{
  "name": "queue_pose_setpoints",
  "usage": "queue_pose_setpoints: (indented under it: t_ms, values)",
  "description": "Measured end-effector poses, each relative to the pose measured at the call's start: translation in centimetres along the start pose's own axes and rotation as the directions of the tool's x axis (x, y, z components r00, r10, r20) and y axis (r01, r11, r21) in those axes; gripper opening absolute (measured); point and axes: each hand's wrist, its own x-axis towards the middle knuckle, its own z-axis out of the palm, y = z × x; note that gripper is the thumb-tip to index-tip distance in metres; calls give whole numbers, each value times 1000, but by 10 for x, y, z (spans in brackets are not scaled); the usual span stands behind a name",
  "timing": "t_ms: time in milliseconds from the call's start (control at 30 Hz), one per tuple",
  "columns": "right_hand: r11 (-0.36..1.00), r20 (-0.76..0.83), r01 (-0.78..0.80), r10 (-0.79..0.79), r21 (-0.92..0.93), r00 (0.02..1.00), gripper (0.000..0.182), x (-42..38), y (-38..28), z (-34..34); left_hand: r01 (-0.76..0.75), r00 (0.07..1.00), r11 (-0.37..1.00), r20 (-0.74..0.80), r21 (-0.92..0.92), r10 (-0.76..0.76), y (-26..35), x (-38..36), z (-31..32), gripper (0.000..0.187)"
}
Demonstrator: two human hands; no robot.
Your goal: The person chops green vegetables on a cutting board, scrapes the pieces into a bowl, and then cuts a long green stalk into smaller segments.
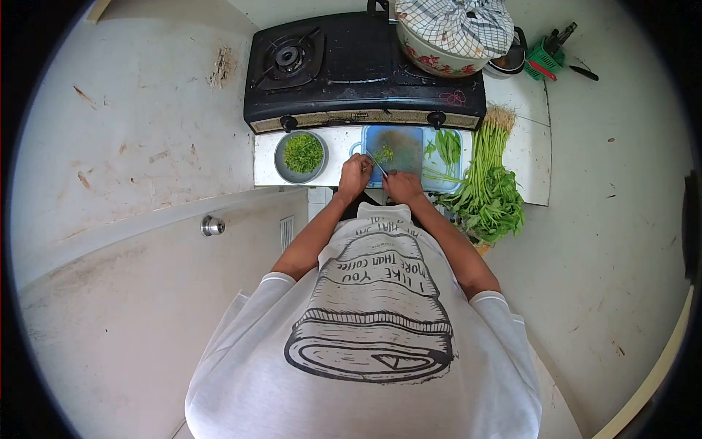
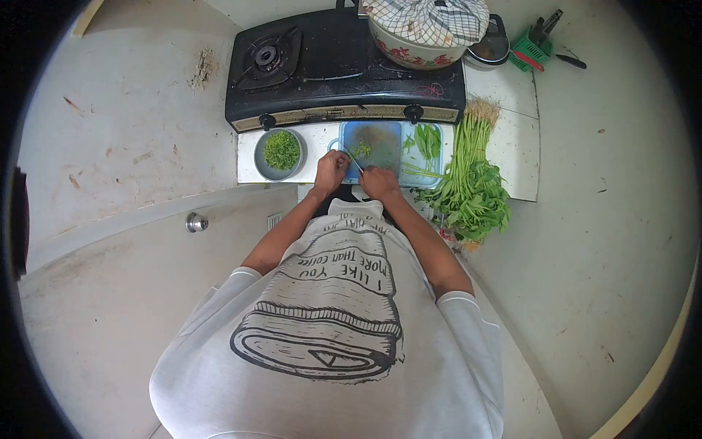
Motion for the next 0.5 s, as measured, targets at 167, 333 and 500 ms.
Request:
queue_pose_setpoints:
  t_ms: [167, 333, 500]
  values:
    - [999, 5, -4, 4, -32, 1000, 40, -3, 3, -2, -21, 1000, 1000, -6, 19, 21, 2, -3, -2, 8]
    - [1000, -27, -19, 18, -10, 999, 41, -7, 1, 1, -20, 1000, 999, 12, 37, 19, 5, -3, -4, 8]
    - [1000, -11, -3, 3, 3, 1000, 43, -8, -3, 2, 9, 1000, 999, 28, 48, -10, 4, -3, -3, 9]
